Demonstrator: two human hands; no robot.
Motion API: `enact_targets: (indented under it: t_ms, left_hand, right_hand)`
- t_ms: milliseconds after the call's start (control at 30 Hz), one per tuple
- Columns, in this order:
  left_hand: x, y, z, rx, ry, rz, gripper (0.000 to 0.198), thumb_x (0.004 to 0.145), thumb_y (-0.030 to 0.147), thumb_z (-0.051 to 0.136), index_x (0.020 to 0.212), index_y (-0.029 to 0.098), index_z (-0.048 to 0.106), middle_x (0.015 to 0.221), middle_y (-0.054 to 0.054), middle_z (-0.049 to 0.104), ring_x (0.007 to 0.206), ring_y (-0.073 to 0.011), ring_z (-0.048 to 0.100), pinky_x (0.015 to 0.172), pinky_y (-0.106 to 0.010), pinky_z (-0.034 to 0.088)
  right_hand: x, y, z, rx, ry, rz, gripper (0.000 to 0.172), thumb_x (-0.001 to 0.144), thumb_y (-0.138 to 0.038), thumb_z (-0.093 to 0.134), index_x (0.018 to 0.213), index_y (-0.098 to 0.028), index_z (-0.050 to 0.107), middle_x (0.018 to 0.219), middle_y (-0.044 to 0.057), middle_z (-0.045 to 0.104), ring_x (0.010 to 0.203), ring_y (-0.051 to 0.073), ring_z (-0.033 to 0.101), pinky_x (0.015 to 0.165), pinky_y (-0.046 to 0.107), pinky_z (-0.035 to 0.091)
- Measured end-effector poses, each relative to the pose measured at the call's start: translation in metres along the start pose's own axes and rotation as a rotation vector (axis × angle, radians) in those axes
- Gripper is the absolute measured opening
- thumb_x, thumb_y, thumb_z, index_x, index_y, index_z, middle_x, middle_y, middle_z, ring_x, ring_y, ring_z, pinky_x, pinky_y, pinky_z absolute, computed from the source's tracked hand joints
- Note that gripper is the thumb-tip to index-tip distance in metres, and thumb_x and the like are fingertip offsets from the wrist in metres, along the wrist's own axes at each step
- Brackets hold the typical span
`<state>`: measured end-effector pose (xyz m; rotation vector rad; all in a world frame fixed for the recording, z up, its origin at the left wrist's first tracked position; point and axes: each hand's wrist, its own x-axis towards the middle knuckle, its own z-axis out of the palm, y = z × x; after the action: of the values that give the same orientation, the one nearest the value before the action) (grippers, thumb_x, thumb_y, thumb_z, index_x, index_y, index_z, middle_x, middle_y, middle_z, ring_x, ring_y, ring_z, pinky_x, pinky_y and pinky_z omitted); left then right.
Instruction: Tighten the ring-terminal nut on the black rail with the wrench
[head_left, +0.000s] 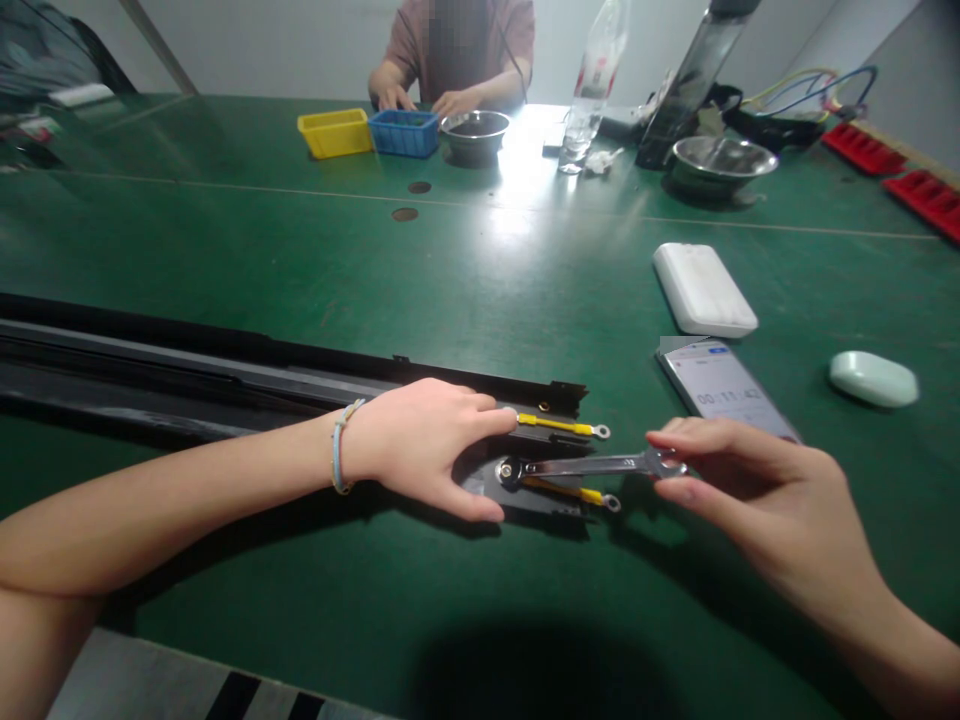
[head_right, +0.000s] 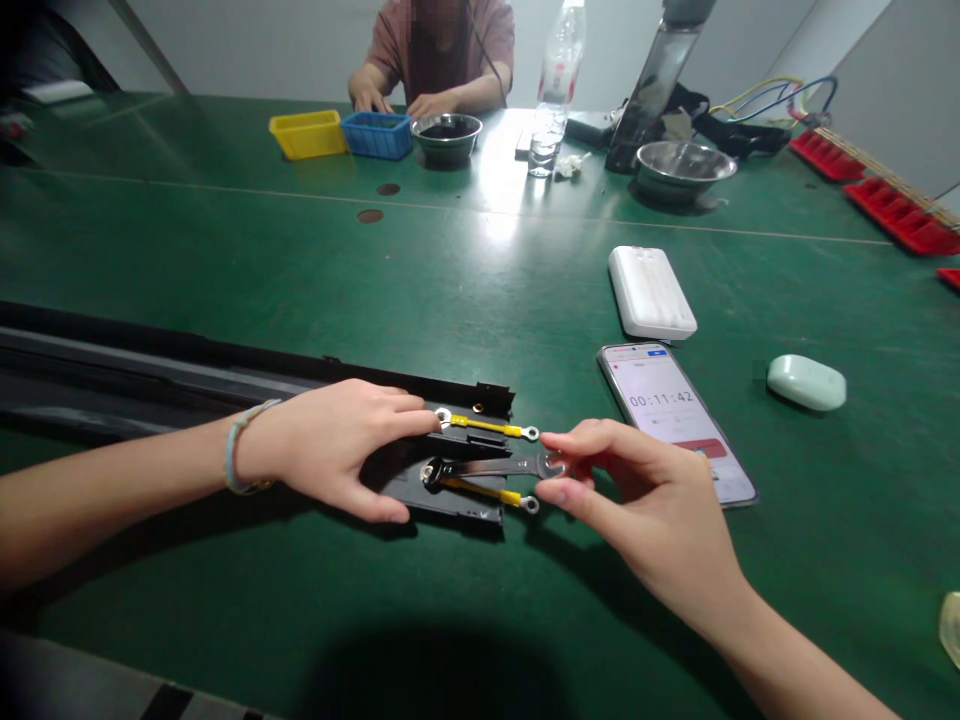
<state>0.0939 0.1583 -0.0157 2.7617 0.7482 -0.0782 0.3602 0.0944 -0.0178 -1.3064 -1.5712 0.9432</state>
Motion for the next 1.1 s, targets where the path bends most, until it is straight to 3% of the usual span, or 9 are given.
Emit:
enact_targets:
  t_ms: [267, 667, 833, 967, 1100]
  left_hand:
    - [0.008, -0.003, 0.002, 0.003, -0.004, -0.001, 0.057, 0.074, 0.068, 0.052, 0.101, 0.018, 0.054, 0.085, -0.005, 0.062, 0.073, -0.0207, 0.060, 0.063, -0.029, 0.043]
    - [0.012, -0.004, 0.000, 0.000, -0.005, -0.005, 0.057, 0.073, 0.068, 0.052, 0.100, 0.018, 0.054, 0.085, -0.005, 0.062, 0.073, -0.0210, 0.061, 0.063, -0.028, 0.043]
    - [0.007, -0.004, -0.001, 0.009, -0.017, -0.005, 0.057, 0.074, 0.069, 0.050, 0.100, 0.018, 0.053, 0.085, -0.004, 0.061, 0.073, -0.0208, 0.061, 0.063, -0.028, 0.043]
    - [0.002, -0.003, -0.002, 0.011, -0.018, -0.003, 0.056, 0.074, 0.068, 0.051, 0.099, 0.018, 0.053, 0.085, -0.004, 0.061, 0.073, -0.0206, 0.060, 0.062, -0.029, 0.043]
    - [0.001, -0.001, -0.001, 0.008, -0.012, -0.003, 0.056, 0.074, 0.069, 0.051, 0.099, 0.018, 0.053, 0.086, -0.004, 0.062, 0.073, -0.0209, 0.061, 0.062, -0.029, 0.043]
  right_hand:
    - [-0.004, 0.006, -0.003, 0.144, -0.201, -0.134, 0.019, 0.063, -0.023, 0.083, 0.074, -0.026, 0.068, 0.061, -0.002, 0.064, 0.058, 0.017, 0.060, 0.053, 0.029, 0.050]
    - [-0.006, 0.004, -0.002, 0.140, -0.292, -0.135, 0.023, 0.062, -0.022, 0.084, 0.069, -0.023, 0.062, 0.061, -0.003, 0.061, 0.054, 0.014, 0.057, 0.049, 0.027, 0.047]
    - [-0.003, 0.003, -0.002, 0.127, -0.228, -0.144, 0.019, 0.063, -0.023, 0.083, 0.076, -0.027, 0.068, 0.061, -0.003, 0.065, 0.057, 0.016, 0.059, 0.053, 0.028, 0.050]
    - [-0.001, -0.003, 0.002, 0.062, -0.100, -0.095, 0.020, 0.063, -0.022, 0.083, 0.078, -0.031, 0.074, 0.059, -0.003, 0.066, 0.052, 0.014, 0.059, 0.046, 0.024, 0.050]
    - [-0.001, -0.007, 0.006, -0.046, 0.026, -0.053, 0.019, 0.066, -0.022, 0.080, 0.082, -0.030, 0.077, 0.057, -0.003, 0.068, 0.050, 0.016, 0.063, 0.049, 0.026, 0.054]
